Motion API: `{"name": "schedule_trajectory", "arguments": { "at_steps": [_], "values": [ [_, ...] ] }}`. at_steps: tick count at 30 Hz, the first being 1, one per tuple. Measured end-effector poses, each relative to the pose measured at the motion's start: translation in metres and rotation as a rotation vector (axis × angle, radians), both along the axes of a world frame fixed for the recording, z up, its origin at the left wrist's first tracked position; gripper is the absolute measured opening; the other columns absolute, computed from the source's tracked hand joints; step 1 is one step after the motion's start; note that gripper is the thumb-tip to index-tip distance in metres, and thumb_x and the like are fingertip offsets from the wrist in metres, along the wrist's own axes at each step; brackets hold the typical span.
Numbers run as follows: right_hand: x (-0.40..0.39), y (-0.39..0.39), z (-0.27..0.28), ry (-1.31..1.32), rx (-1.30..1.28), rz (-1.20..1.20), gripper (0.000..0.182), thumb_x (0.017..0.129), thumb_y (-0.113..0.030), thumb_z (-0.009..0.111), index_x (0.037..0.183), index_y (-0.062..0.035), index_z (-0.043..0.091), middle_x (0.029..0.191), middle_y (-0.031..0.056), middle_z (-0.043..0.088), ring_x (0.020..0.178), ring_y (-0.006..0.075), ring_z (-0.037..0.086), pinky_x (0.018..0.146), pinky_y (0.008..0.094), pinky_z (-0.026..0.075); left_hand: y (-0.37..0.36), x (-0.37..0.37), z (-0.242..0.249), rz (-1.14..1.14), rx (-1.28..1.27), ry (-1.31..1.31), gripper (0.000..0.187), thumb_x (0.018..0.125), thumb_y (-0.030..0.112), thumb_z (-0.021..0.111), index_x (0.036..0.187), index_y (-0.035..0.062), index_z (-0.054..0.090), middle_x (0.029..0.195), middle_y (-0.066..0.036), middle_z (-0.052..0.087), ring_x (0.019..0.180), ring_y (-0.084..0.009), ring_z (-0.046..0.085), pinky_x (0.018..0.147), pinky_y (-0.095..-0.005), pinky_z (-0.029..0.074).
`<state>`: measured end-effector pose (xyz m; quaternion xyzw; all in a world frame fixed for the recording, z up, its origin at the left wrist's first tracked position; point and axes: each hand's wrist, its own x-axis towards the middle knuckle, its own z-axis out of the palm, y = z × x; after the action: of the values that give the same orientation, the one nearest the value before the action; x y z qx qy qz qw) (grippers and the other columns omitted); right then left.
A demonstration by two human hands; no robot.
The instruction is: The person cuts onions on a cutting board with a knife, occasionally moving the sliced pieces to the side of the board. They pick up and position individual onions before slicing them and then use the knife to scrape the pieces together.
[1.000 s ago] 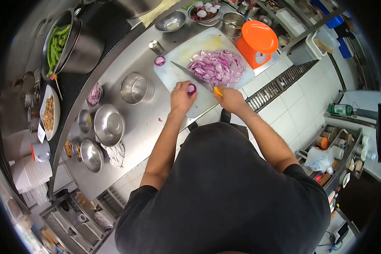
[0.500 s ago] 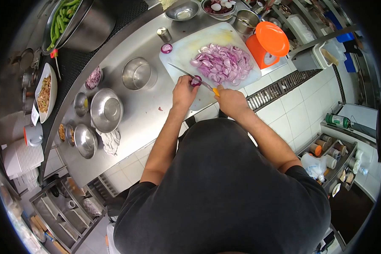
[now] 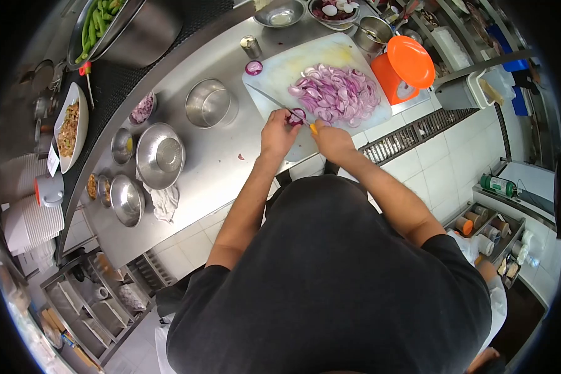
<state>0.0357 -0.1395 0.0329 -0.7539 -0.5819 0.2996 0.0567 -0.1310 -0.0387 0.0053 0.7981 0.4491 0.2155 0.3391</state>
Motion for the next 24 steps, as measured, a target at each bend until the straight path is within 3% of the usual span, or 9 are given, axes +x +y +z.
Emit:
{"name": "schedule_trajectory", "arguments": {
  "at_steps": [7, 10, 13, 18, 24],
  "values": [
    [0.024, -0.004, 0.016, 0.017, 0.013, -0.01, 0.034, 0.104, -0.029, 0.063, 0.122, -0.0007, 0.058, 0.1, 0.0227, 0.076, 0.096, 0.0433, 0.074, 0.083, 0.0552, 0.056, -0.008, 0.016, 0.004, -0.02, 0.022, 0.131, 0.053, 0.081, 0.019, 0.086, 0.125, 0.0058, 0.059, 0.123, -0.019, 0.062, 0.114, -0.0416, 0.065, 0.097, -0.05, 0.055],
    [0.024, -0.008, 0.023, -0.032, -0.006, 0.002, 0.034, 0.104, -0.029, 0.063, 0.122, -0.0004, 0.058, 0.1, 0.0226, 0.076, 0.097, 0.0426, 0.074, 0.083, 0.0545, 0.057, -0.008, 0.014, 0.013, -0.102, 0.028, 0.361, 0.053, 0.084, 0.021, 0.086, 0.128, 0.0052, 0.06, 0.124, -0.017, 0.063, 0.112, -0.0378, 0.067, 0.096, -0.0469, 0.056],
    [0.024, -0.007, 0.028, -0.057, 0.001, 0.037, 0.033, 0.104, -0.028, 0.062, 0.122, 0.0003, 0.059, 0.1, 0.0225, 0.076, 0.097, 0.0423, 0.075, 0.084, 0.0538, 0.057, -0.006, 0.014, 0.023, -0.083, -0.08, 0.331, 0.056, 0.083, 0.018, 0.084, 0.132, 0.0055, 0.059, 0.125, -0.02, 0.061, 0.113, -0.0404, 0.067, 0.099, -0.048, 0.056],
    [0.012, -0.009, 0.061, -0.108, -0.073, 0.074, 0.032, 0.104, -0.027, 0.062, 0.119, 0.0014, 0.058, 0.097, 0.0225, 0.076, 0.094, 0.0421, 0.076, 0.083, 0.0526, 0.059, -0.006, 0.005, 0.023, -0.067, -0.136, 0.221, 0.048, 0.084, 0.015, 0.083, 0.127, 0.0044, 0.062, 0.121, -0.018, 0.064, 0.11, -0.0368, 0.069, 0.096, -0.0469, 0.057],
    [0.004, -0.005, 0.011, -0.052, -0.047, 0.021, 0.033, 0.104, -0.027, 0.062, 0.12, 0.0018, 0.057, 0.097, 0.0224, 0.077, 0.093, 0.0417, 0.076, 0.081, 0.0519, 0.059, -0.002, 0.003, 0.013, -0.08, -0.135, 0.161, 0.038, 0.086, 0.011, 0.082, 0.12, 0.0044, 0.065, 0.113, -0.014, 0.067, 0.099, -0.034, 0.071, 0.09, -0.0447, 0.058]
  ]
}}
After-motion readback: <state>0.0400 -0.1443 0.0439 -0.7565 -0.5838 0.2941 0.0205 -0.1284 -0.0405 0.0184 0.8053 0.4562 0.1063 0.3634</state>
